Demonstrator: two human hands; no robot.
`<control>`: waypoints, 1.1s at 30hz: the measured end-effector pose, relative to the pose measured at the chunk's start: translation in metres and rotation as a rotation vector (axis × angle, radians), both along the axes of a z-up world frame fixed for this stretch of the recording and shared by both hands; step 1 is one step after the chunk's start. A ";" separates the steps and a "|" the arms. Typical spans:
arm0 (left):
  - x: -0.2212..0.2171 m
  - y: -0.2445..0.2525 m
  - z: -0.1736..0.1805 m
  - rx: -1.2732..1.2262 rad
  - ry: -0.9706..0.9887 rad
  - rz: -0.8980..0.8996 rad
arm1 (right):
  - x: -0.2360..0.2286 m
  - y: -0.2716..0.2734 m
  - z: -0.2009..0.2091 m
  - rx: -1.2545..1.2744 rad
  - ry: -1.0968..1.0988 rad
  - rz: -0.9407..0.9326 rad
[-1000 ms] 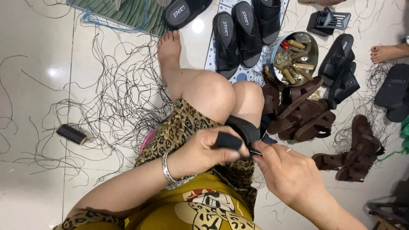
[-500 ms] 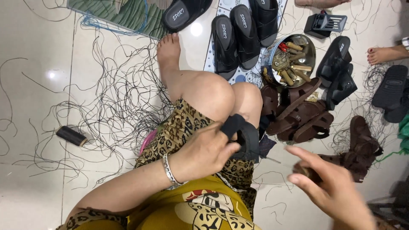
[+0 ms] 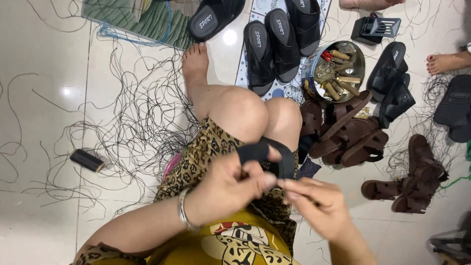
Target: Hand-sewing the upper part of a black sandal to its sole using a hook tool and thread.
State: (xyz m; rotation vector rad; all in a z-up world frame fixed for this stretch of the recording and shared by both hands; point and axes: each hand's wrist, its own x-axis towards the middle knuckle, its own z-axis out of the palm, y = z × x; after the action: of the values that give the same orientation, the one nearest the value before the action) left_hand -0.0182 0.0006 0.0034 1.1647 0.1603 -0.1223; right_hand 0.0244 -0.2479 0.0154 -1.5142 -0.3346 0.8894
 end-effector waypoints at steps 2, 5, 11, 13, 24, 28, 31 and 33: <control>-0.005 -0.006 0.015 -0.128 -0.083 -0.042 | -0.013 0.026 0.006 -0.415 -0.559 -0.017; -0.006 -0.007 0.008 -0.181 -0.084 -0.061 | -0.014 0.020 -0.007 -0.615 -1.165 -0.040; -0.020 0.042 -0.043 0.742 0.183 -0.844 | 0.084 -0.235 -0.038 -0.920 -0.847 -0.777; -0.022 0.042 -0.039 0.628 0.168 -0.802 | 0.076 -0.223 -0.028 -0.929 -0.936 -0.665; 0.028 0.056 -0.038 -0.982 -0.190 0.026 | 0.012 -0.023 -0.008 -0.549 -0.440 0.120; 0.034 0.062 -0.064 -0.954 -0.001 0.212 | 0.007 -0.017 -0.021 0.285 0.116 -0.180; 0.031 0.056 -0.081 -0.708 0.208 0.360 | 0.006 -0.034 -0.069 0.444 0.283 -0.394; 0.033 0.049 -0.087 -0.536 0.255 0.426 | 0.011 -0.057 -0.093 0.245 0.248 -0.502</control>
State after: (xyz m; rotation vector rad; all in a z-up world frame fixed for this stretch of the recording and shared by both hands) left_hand 0.0145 0.0500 -0.0833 0.5590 0.5612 0.0629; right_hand 0.0352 -0.3053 -0.0778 -1.1681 0.1162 0.5984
